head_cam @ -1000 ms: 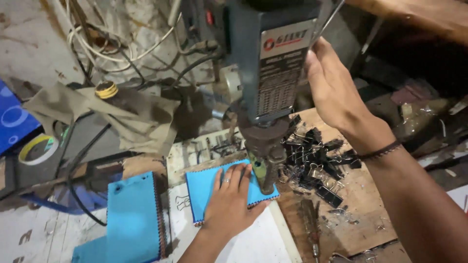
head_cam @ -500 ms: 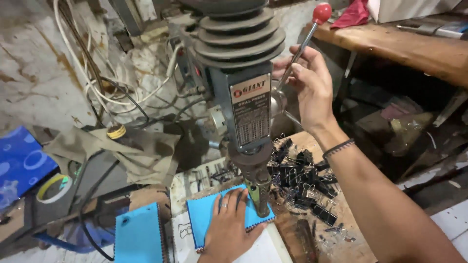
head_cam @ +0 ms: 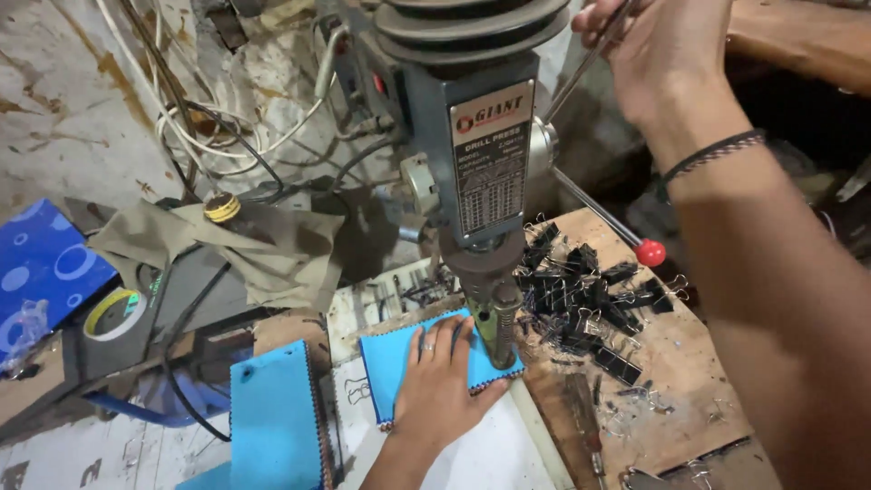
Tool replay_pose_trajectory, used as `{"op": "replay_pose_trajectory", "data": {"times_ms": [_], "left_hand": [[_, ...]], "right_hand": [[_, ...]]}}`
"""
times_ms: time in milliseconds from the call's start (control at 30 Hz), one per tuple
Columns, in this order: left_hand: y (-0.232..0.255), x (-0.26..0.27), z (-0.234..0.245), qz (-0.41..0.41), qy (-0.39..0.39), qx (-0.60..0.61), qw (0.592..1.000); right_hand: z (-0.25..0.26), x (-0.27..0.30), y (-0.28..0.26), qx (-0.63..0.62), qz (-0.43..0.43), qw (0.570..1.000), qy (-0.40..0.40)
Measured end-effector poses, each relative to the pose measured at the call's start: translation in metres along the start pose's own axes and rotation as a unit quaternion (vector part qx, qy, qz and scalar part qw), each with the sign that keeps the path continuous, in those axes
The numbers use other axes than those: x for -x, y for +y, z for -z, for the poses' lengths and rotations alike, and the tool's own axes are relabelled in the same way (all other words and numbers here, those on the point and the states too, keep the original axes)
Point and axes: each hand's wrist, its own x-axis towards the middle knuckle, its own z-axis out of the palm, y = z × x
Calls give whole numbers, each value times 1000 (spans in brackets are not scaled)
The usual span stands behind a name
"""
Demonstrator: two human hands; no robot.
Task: The person aligns a stack of paper swatches, secures them with a binder clip, and then uses a drill press to punch a hole through the stack for binding.
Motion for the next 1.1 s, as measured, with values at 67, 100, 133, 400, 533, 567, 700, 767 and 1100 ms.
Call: {"op": "replay_pose_trajectory", "data": {"times_ms": [67, 100, 133, 400, 533, 567, 700, 767, 1100], "left_hand": [[-1, 0, -1, 0, 3, 7, 1000], [0, 1, -1, 0, 5, 12, 1000], [-1, 2, -2, 0, 5, 14, 1000], [0, -1, 0, 10, -25, -3, 1000], [-2, 0, -7, 0, 12, -4, 1000], [-2, -1, -8, 4, 3, -7, 1000], [-1, 1, -6, 6, 2, -12, 1000], [0, 0, -4, 11, -4, -5, 1000], [0, 0, -2, 2, 14, 7, 1000]], "right_hand": [[11, -11, 0, 23, -6, 1000, -17], [17, -16, 1, 45, -13, 998, -32], [16, -5, -6, 46, -13, 998, -32], [14, 11, -22, 270, 77, 960, 25], [5, 32, -36, 281, 66, 956, 44], [3, 37, -40, 294, 63, 953, 44], [5, 41, -40, 298, 72, 951, 37], [8, 38, -37, 305, 80, 948, 37], [25, 25, -28, 446, 138, 884, 21]]}}
